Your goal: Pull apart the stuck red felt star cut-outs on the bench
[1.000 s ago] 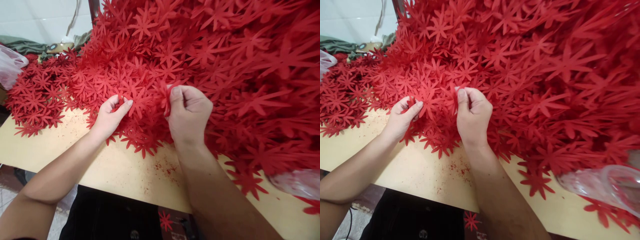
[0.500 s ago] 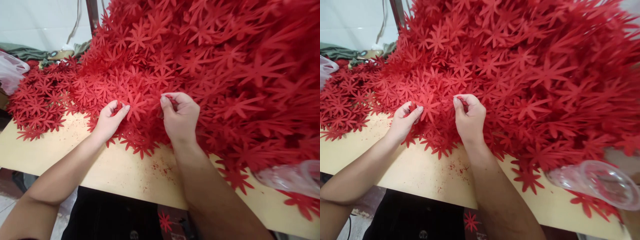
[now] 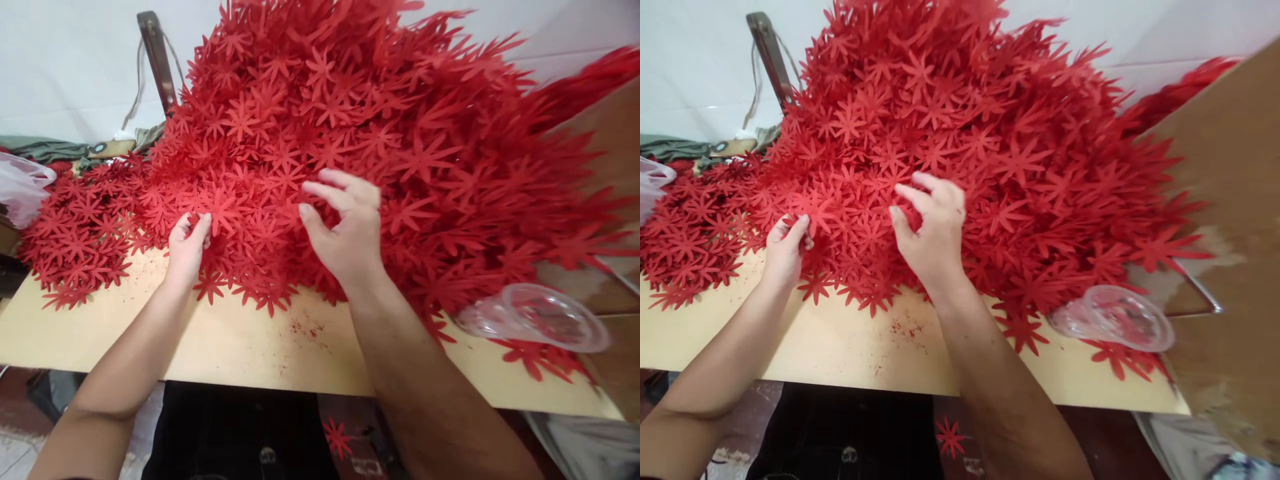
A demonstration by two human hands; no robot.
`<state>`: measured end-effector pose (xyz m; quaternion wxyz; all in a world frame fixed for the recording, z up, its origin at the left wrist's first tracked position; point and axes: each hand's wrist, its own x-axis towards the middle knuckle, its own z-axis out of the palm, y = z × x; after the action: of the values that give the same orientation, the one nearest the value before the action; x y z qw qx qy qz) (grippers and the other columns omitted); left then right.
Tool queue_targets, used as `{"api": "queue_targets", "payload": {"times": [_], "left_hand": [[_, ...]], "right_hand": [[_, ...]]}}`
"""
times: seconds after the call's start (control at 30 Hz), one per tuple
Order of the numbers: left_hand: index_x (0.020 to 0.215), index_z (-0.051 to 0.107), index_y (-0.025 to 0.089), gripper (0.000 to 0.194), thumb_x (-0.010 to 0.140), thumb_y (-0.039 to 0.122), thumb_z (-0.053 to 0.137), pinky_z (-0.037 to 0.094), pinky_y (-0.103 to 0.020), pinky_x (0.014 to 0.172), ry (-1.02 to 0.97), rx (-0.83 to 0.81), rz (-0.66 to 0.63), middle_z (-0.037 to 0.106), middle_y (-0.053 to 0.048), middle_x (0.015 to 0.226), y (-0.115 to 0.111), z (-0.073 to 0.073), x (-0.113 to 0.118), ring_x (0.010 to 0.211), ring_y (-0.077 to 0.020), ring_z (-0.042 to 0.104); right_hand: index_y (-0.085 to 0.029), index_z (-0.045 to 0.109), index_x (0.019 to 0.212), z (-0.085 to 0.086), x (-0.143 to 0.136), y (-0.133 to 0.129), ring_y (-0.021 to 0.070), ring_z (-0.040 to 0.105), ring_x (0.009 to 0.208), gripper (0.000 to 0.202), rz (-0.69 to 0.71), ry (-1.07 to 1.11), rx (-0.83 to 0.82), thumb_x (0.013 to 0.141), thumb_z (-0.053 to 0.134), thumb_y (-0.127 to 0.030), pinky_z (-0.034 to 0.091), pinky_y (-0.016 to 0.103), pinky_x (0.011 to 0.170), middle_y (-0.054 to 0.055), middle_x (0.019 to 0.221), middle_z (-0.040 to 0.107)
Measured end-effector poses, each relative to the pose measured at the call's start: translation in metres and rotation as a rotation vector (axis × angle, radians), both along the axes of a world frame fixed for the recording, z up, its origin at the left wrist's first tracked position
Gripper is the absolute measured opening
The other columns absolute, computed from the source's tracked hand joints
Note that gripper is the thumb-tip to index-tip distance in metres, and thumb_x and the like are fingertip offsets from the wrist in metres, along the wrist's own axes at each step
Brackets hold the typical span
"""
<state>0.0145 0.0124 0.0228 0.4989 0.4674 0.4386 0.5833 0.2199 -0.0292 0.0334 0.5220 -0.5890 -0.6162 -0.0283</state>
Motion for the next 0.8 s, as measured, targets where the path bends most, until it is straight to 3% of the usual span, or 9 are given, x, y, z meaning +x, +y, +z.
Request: {"api": "queue_targets", "payload": {"times": [0.1,0.2,0.3,0.4,0.57,0.7,0.8], "left_hand": [[0.067,0.051,0.017,0.029,0.067,0.038,0.072,0.034,-0.018,0.052,0.051,-0.005,-0.054,0.048,0.007,0.056,-0.008,0.003,0.005,0.05,-0.0044,0.04],[0.069,0.054,0.016,0.027,0.067,0.036,0.072,0.04,-0.018,0.063,0.143,0.008,-0.227,0.053,0.006,0.064,-0.023,0.007,0.018,0.061,-0.0054,0.046],[0.073,0.054,0.016,0.031,0.062,0.035,0.076,0.041,-0.019,0.065,0.124,-0.045,-0.395,0.056,0.005,0.069,-0.036,0.014,0.029,0.064,-0.006,0.049],[0.086,0.059,0.016,0.035,0.062,0.035,0.075,0.039,-0.019,0.057,0.018,-0.177,-0.5,0.054,0.005,0.069,-0.04,0.021,0.03,0.06,-0.0056,0.047],[0.092,0.066,0.015,0.038,0.067,0.043,0.068,0.042,-0.019,0.056,-0.14,-0.323,-0.533,0.06,-0.001,0.085,-0.044,0.027,0.023,0.068,-0.0071,0.053],[0.09,0.066,0.015,0.033,0.064,0.032,0.074,0.042,-0.018,0.056,-0.138,-0.378,-0.484,0.061,0.001,0.072,-0.046,0.025,0.027,0.06,-0.0054,0.053],[0.074,0.063,0.013,0.029,0.058,0.032,0.079,0.039,-0.017,0.053,-0.046,-0.287,-0.424,0.06,0.003,0.058,-0.043,0.021,0.032,0.051,-0.0041,0.05]], "right_hand": [[-0.021,0.063,0.107,0.002,-0.017,-0.011,0.023,0.058,0.107,0.033,0.221,0.116,-0.084,0.082,0.056,-0.041,0.049,0.044,0.093,0.012,0.113,0.061],[-0.02,0.058,0.114,0.001,-0.034,-0.018,0.0181,0.063,0.091,0.044,0.395,0.316,-0.252,0.077,0.061,-0.042,0.055,0.034,0.077,0.011,0.109,0.062],[-0.017,0.063,0.094,0.003,-0.038,-0.02,0.0127,0.061,0.072,0.022,0.465,0.447,-0.363,0.077,0.059,-0.03,0.052,0.027,0.067,0.004,0.082,0.066],[-0.016,0.062,0.073,0.007,-0.028,-0.02,0.0101,0.056,0.06,0.009,0.33,0.529,-0.308,0.077,0.057,-0.023,0.048,0.026,0.061,0.0,0.065,0.062],[-0.016,0.063,0.075,0.0,-0.004,-0.019,0.0125,0.056,0.061,0.015,0.075,0.445,-0.133,0.08,0.054,-0.026,0.048,0.029,0.063,0.002,0.066,0.063],[-0.019,0.067,0.092,-0.014,0.011,-0.011,0.0192,0.063,0.084,0.025,-0.02,0.26,-0.037,0.085,0.05,-0.035,0.051,0.038,0.08,0.008,0.088,0.067],[-0.02,0.062,0.113,-0.015,0.016,-0.008,0.0289,0.054,0.115,0.047,-0.054,0.147,-0.016,0.075,0.064,-0.047,0.044,0.05,0.097,0.016,0.121,0.058]]}}
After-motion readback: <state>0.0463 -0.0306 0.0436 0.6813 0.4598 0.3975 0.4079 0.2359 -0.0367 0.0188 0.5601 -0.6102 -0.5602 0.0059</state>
